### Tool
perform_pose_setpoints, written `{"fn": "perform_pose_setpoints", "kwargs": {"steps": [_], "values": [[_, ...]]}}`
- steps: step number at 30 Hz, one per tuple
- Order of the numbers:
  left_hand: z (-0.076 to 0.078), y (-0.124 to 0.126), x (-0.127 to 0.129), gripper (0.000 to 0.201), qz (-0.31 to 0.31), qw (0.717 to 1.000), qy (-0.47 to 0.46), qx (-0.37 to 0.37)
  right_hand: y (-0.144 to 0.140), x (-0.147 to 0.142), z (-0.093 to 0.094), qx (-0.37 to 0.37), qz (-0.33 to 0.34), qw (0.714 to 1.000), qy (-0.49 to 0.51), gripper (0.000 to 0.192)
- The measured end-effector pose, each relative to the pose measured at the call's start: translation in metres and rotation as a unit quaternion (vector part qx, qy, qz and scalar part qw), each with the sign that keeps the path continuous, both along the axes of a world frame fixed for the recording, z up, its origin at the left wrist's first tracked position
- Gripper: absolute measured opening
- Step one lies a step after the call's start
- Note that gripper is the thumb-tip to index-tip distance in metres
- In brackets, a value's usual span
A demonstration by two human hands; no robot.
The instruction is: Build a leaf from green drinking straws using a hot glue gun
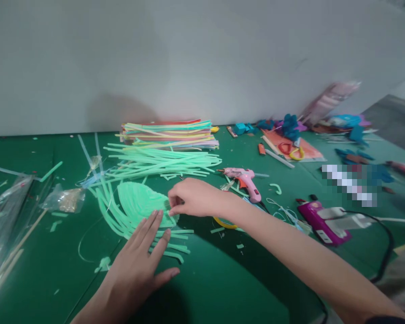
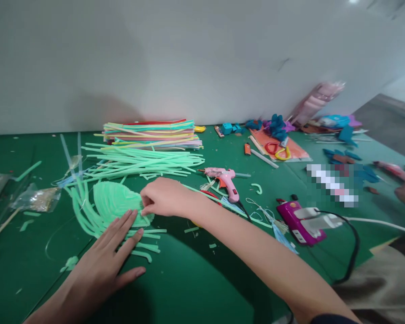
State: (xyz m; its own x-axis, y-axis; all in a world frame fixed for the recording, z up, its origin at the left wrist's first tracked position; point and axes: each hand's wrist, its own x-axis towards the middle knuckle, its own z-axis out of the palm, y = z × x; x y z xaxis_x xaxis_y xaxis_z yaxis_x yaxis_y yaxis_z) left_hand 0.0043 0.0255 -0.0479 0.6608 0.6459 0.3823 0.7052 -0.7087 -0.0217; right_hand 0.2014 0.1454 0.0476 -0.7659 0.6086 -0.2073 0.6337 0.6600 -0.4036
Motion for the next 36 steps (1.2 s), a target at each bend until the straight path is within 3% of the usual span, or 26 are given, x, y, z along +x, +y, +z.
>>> {"fn": "perform_pose_setpoints", "kwargs": {"steps": [6, 8, 12, 17, 24, 27, 29, 32, 36], "values": [[-0.004, 0.001, 0.000, 0.059, 0.009, 1.000, -0.012, -0.008, -0.018, 0.012, -0.030, 0.007, -0.057, 0.996, 0.071, 0.023], [-0.004, 0.001, -0.001, 0.060, 0.004, 1.000, -0.005, -0.001, -0.020, 0.009, -0.035, -0.022, -0.082, 0.992, 0.089, 0.021], [0.001, 0.002, -0.003, 0.061, 0.001, 1.000, 0.001, -0.003, -0.014, 0.004, -0.031, -0.105, -0.149, 0.979, 0.086, 0.018], [0.011, 0.002, -0.008, 0.053, 0.011, 1.000, -0.007, -0.021, -0.006, 0.003, -0.024, -0.139, -0.140, 0.979, 0.059, 0.016], [0.015, 0.001, -0.008, 0.050, 0.011, 1.000, -0.008, -0.012, -0.006, -0.005, -0.019, -0.094, -0.151, 0.984, -0.011, 0.014], [0.021, 0.001, -0.009, 0.042, 0.009, 1.000, -0.022, -0.003, -0.008, 0.001, -0.016, -0.122, -0.147, 0.981, 0.032, 0.017], [0.027, 0.001, -0.013, 0.032, 0.031, 0.998, -0.060, -0.005, -0.013, 0.009, -0.014, -0.140, -0.182, 0.967, 0.106, 0.021], [0.036, 0.003, -0.023, 0.013, 0.096, 0.986, -0.132, -0.012, -0.030, 0.021, -0.016, -0.099, -0.244, 0.948, 0.180, 0.014], [0.040, 0.009, -0.036, 0.011, 0.157, 0.975, -0.158, -0.023, -0.058, 0.031, -0.026, -0.037, -0.226, 0.959, 0.166, 0.006]]}}
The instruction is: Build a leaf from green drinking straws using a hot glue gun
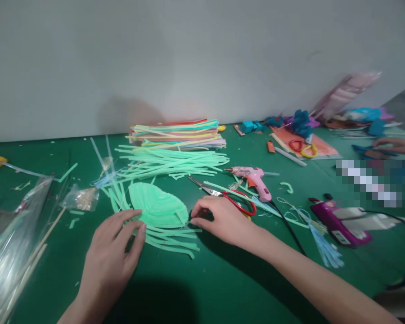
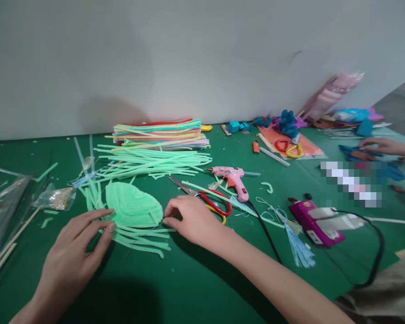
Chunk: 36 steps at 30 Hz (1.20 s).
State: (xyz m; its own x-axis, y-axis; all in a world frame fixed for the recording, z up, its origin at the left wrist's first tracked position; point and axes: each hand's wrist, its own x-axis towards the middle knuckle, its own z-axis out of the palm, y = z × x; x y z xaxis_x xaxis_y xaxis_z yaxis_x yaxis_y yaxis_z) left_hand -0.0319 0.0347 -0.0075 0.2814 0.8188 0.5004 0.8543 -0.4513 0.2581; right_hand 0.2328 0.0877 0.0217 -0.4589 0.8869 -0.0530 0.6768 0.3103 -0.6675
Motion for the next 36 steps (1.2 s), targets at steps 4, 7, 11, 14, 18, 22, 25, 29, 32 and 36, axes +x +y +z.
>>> {"fn": "perform_pose_setpoints", "kwargs": {"steps": [4, 7, 11, 14, 18, 22, 25, 29, 32, 36], "values": [[-0.008, 0.002, -0.005, 0.018, -0.022, 0.999, 0.012, -0.031, -0.021, 0.003, -0.013, 0.033, 0.013, 0.998, -0.052, 0.009], [-0.015, 0.000, -0.004, 0.028, -0.051, 0.997, 0.047, -0.044, -0.033, 0.002, -0.017, 0.048, 0.034, 0.996, -0.064, 0.006], [-0.019, -0.003, -0.007, 0.049, -0.097, 0.989, 0.105, -0.044, -0.044, -0.002, -0.016, 0.078, 0.052, 0.993, -0.067, 0.008], [-0.020, -0.005, -0.011, 0.057, -0.120, 0.982, 0.137, -0.051, -0.050, -0.005, -0.013, 0.134, 0.047, 0.987, -0.073, 0.008], [-0.021, -0.007, -0.017, 0.054, -0.130, 0.981, 0.133, -0.060, -0.058, -0.014, -0.016, 0.190, 0.065, 0.977, -0.066, 0.016], [-0.024, -0.007, -0.020, 0.063, -0.144, 0.974, 0.157, -0.072, -0.066, -0.023, -0.024, 0.217, 0.080, 0.967, -0.102, 0.026], [-0.025, -0.006, -0.022, 0.080, -0.160, 0.968, 0.177, -0.076, -0.070, -0.026, -0.031, 0.235, 0.078, 0.961, -0.123, 0.030], [-0.021, -0.007, -0.029, 0.097, -0.123, 0.971, 0.189, -0.083, -0.071, -0.026, -0.035, 0.266, 0.074, 0.951, -0.138, 0.035], [-0.019, -0.008, -0.036, 0.093, -0.118, 0.966, 0.215, -0.078, -0.071, -0.026, -0.036, 0.280, 0.075, 0.946, -0.146, 0.035], [-0.022, -0.010, -0.039, 0.092, -0.129, 0.962, 0.229, -0.072, -0.071, -0.029, -0.036, 0.290, 0.063, 0.944, -0.146, 0.030]]}}
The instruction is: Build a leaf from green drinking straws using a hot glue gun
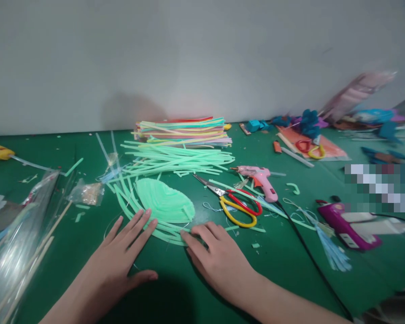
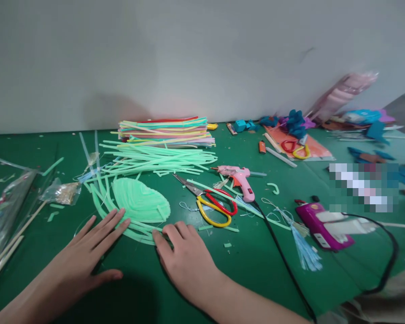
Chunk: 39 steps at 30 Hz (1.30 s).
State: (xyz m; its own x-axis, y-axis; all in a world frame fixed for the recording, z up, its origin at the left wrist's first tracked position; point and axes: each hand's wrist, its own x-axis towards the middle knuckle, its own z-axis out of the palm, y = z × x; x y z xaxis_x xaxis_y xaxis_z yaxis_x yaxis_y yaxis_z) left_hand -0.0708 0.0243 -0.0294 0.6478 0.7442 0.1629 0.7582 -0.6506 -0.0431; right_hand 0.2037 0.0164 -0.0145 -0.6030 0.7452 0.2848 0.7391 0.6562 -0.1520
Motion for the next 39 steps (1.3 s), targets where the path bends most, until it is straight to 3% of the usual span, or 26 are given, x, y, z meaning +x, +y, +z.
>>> {"fn": "perform_pose_setpoints", "kwargs": {"steps": [9, 15, 24, 28, 35, 39], "values": [[-0.007, -0.002, 0.009, 0.102, -0.008, 0.998, -0.007, 0.067, -0.009, -0.008, 0.004, -0.072, 0.005, 0.997, 0.034, 0.026], [-0.006, -0.004, 0.010, 0.104, -0.016, 0.998, -0.008, 0.054, -0.018, -0.007, -0.002, -0.032, 0.027, 0.999, 0.023, 0.038], [-0.003, -0.004, 0.015, 0.106, -0.016, 0.997, -0.017, 0.075, -0.001, -0.029, 0.009, 0.023, 0.016, 0.998, 0.061, 0.030], [-0.004, -0.005, 0.014, 0.106, -0.012, 0.997, -0.012, 0.071, 0.009, -0.044, 0.002, 0.017, 0.033, 0.999, 0.037, 0.038], [-0.005, -0.005, 0.015, 0.105, -0.014, 0.997, -0.010, 0.073, 0.006, -0.049, -0.006, 0.041, 0.042, 0.998, 0.032, 0.030], [-0.005, -0.006, 0.016, 0.099, -0.013, 0.997, -0.008, 0.077, 0.006, -0.051, -0.007, 0.079, 0.040, 0.996, 0.012, 0.035]]}}
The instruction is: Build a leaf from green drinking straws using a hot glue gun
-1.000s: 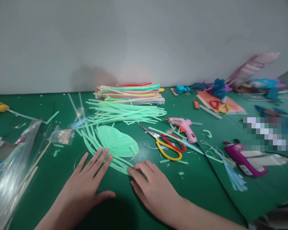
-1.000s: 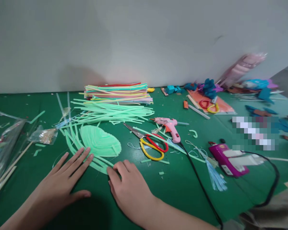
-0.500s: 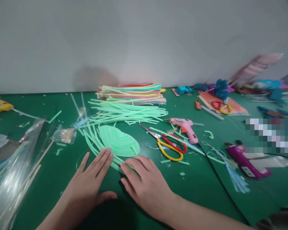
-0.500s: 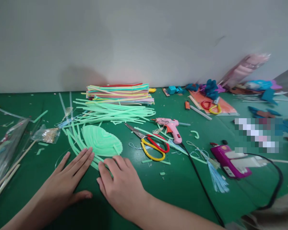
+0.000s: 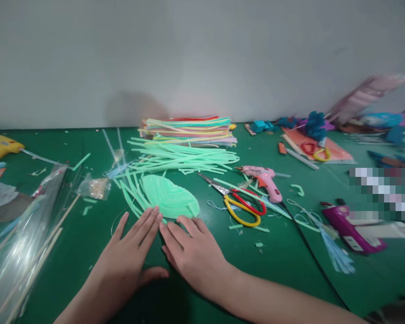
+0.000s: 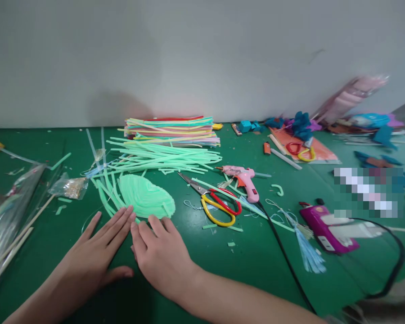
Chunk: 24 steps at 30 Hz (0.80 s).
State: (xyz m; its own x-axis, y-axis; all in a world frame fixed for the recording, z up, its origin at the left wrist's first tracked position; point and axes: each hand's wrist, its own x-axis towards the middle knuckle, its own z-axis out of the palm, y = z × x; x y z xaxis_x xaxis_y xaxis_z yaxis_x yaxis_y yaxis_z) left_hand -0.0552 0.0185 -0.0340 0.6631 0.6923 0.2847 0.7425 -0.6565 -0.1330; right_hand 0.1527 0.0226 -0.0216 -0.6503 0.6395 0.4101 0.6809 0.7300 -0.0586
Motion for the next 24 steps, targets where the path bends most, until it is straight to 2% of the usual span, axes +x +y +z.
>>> {"fn": "perform_pose_setpoints", "kwargs": {"steps": [4, 9, 16, 22, 24], "values": [[0.002, 0.000, 0.002, 0.093, 0.000, 1.000, 0.006, 0.006, -0.005, -0.002, -0.002, 0.034, 0.015, 0.999, -0.035, 0.041], [0.003, 0.000, 0.003, 0.097, 0.008, 1.000, 0.004, 0.003, -0.006, 0.000, -0.004, -0.010, 0.019, 0.999, -0.029, 0.051], [-0.004, -0.003, 0.001, 0.103, 0.025, 0.999, 0.000, -0.037, -0.003, 0.003, -0.003, -0.067, 0.047, 0.997, -0.003, 0.054], [-0.005, -0.003, 0.003, 0.100, 0.027, 0.999, -0.002, -0.028, -0.013, 0.004, -0.009, 0.000, 0.047, 0.999, -0.020, 0.053], [-0.002, -0.004, 0.006, 0.097, 0.019, 1.000, -0.001, -0.023, -0.015, 0.004, -0.010, 0.000, 0.053, 0.998, -0.023, 0.055]]}}
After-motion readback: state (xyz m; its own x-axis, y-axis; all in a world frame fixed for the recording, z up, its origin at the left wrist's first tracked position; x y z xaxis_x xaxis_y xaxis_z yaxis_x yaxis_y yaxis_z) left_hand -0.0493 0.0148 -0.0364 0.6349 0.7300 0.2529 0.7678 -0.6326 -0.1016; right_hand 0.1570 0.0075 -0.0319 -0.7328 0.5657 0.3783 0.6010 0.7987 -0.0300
